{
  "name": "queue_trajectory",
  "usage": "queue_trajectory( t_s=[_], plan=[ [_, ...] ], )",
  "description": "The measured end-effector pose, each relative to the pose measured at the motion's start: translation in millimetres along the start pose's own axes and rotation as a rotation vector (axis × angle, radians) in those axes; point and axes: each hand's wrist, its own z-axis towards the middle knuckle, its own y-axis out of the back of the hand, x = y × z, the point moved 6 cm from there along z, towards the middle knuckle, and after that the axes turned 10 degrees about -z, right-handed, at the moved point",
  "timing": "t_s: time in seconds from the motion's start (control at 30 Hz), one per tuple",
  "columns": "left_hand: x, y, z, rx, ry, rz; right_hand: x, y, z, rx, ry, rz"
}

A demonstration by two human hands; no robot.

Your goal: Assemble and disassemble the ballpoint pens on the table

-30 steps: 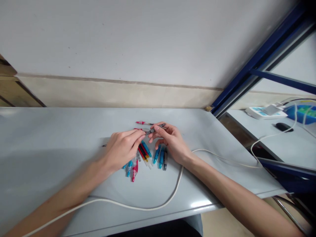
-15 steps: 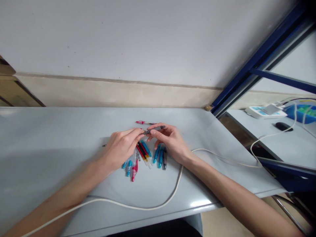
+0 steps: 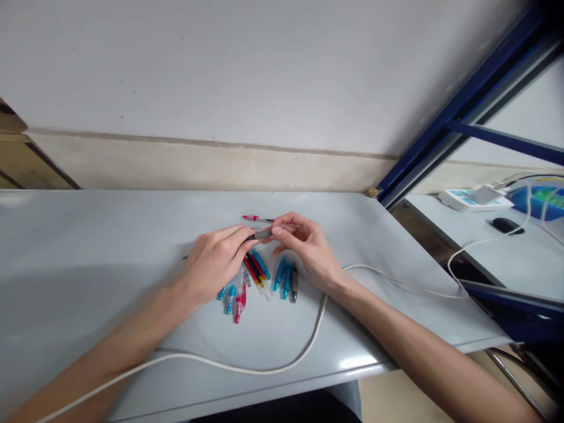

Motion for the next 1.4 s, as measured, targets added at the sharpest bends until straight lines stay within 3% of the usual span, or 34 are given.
queue_trajectory(
  t_s=[0.2, 0.37, 0.6, 0.87, 1.17, 1.4],
  plan=[
    [2.0, -1.0, 1.1, 0.000, 0.044, -0.008, 0.3, 0.7, 1.1, 0.016, 0.050, -0.008],
    [-2.9, -0.9, 2.4, 0.008, -0.011, -0.012, -4.3, -2.1, -0.5, 0.019, 0.028, -0.025],
    [-6.8, -6.9, 0.4, 0.105, -0.049, -0.038, 8.1, -5.8, -3.9, 0.021, 0.177, -0.343],
    [-5.0, 0.1, 2.3, 0.013, -0.059, -0.037, 13.9, -2.5, -5.5, -0.047, 0.234, -0.392],
    [-6.7, -5.7, 0.2, 0.030, -0.135, -0.121, 17.1, -7.0, -7.0, -0.003, 0.266, -0.597],
    [-6.5, -1.7, -1.5, 0.036, -0.196, -0.164, 23.3, -0.8, -6.5, -0.037, 0.280, -0.580]
  ],
)
